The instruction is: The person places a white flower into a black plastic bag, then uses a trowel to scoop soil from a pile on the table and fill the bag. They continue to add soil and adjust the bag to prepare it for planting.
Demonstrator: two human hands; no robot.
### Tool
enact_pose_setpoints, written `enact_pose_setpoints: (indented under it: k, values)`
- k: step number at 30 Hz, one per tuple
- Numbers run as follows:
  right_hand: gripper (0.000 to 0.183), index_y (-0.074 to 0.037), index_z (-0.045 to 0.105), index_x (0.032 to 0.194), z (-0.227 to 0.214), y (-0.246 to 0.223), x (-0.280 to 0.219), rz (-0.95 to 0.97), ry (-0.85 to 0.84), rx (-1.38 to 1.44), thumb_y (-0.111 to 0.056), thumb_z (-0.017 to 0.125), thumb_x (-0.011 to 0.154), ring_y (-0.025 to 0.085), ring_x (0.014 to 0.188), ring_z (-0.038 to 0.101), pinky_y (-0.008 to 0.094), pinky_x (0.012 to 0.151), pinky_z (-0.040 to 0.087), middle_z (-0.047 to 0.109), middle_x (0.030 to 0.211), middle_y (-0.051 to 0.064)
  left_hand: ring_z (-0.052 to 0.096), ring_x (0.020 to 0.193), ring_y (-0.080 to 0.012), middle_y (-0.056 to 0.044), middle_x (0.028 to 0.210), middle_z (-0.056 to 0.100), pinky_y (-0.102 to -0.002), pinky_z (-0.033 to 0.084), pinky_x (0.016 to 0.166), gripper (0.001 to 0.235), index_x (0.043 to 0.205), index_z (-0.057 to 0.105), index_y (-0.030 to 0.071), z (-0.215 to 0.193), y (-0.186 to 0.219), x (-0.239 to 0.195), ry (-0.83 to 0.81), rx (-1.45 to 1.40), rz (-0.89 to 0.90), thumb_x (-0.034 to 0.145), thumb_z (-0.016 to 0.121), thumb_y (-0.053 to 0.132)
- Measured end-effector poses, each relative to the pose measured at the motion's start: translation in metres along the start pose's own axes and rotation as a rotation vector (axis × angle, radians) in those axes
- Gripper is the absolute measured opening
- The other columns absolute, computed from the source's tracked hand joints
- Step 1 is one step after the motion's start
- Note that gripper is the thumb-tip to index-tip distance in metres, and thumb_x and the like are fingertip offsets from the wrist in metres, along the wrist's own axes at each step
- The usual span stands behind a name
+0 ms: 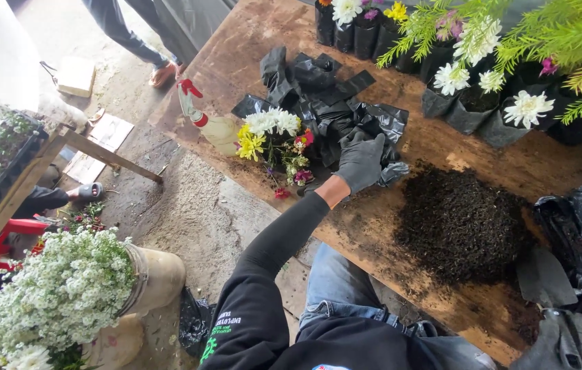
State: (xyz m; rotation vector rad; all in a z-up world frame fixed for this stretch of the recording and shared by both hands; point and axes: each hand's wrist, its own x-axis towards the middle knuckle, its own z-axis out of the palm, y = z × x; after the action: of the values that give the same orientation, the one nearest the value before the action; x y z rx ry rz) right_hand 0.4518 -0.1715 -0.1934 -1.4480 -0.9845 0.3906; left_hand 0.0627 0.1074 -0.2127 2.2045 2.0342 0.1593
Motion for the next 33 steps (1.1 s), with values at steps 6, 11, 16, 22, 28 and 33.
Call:
enact_pose_setpoints:
  k: [6,11,16,22,28,33]
  values:
    - [0.041,0.0,0.044,0.158,-0.036,0.0,-0.009,0.136,0.116,0.062,-0.01,0.062,0.123,0.03,0.109,0.065,0.04,0.092,0.055,0.058,0.144,0.022,0.058,0.071,-0.0378,-0.014,0.082,0.068,-0.054,0.042,0.063,0.071,0.13,0.055,0.011,-0.114,0.032,-0.066,0.329,-0.269,0.215,0.086,0.064,0.066]
    - [0.023,0.004,0.069,0.137,-0.041,-0.067,-0.013,0.166,0.243,-0.483,-0.006,0.069,0.116,0.029,0.097,0.069,0.037,0.078,0.059,0.071,0.117,0.019,0.059,0.086,-0.0377,-0.013,0.099,0.064,-0.053,0.04,0.072,0.072,0.154,0.035,0.006,-0.146,0.041,-0.094,0.242,-0.259,0.24,0.085,0.052,-0.003]
    - [0.039,-0.004,0.07,0.155,-0.065,-0.08,-0.023,-0.242,0.15,-1.277,-0.014,0.087,0.122,0.031,0.1,0.069,0.05,0.08,0.066,0.063,0.147,0.016,0.058,0.087,-0.0295,-0.005,0.094,0.057,-0.05,0.038,0.095,0.086,0.162,0.022,0.015,-0.167,0.063,-0.12,0.219,-0.287,0.257,0.086,0.058,-0.003]
    - [0.023,0.011,0.069,0.118,-0.011,-0.145,0.003,-0.433,-0.06,-0.277,0.02,0.067,0.097,0.036,0.108,0.069,0.046,0.097,0.057,0.072,0.114,0.025,0.049,0.135,-0.0382,-0.028,0.158,0.036,-0.05,0.044,0.105,0.098,0.162,-0.002,-0.001,-0.17,0.107,-0.151,0.212,-0.473,0.615,0.088,0.062,-0.006]
    - [0.106,-0.008,0.025,0.161,0.053,-0.153,0.001,0.264,-0.589,0.193,-0.041,0.079,0.075,0.05,0.134,0.049,0.058,0.098,0.056,0.041,0.154,0.028,0.062,0.098,-0.0329,-0.021,0.132,0.05,-0.041,0.055,0.078,0.11,0.161,0.007,-0.004,-0.136,0.157,-0.177,0.296,-0.605,0.711,0.076,0.078,-0.008]
    - [0.08,-0.013,0.042,0.158,0.072,-0.136,-0.004,0.482,-0.328,0.697,-0.007,0.075,0.085,0.025,0.119,0.062,0.042,0.1,0.054,0.063,0.13,0.014,0.055,0.093,-0.0297,-0.022,0.128,0.047,-0.041,0.057,0.076,0.112,0.161,-0.002,-0.006,-0.127,0.184,-0.202,0.262,-0.939,0.569,0.077,0.071,-0.013]
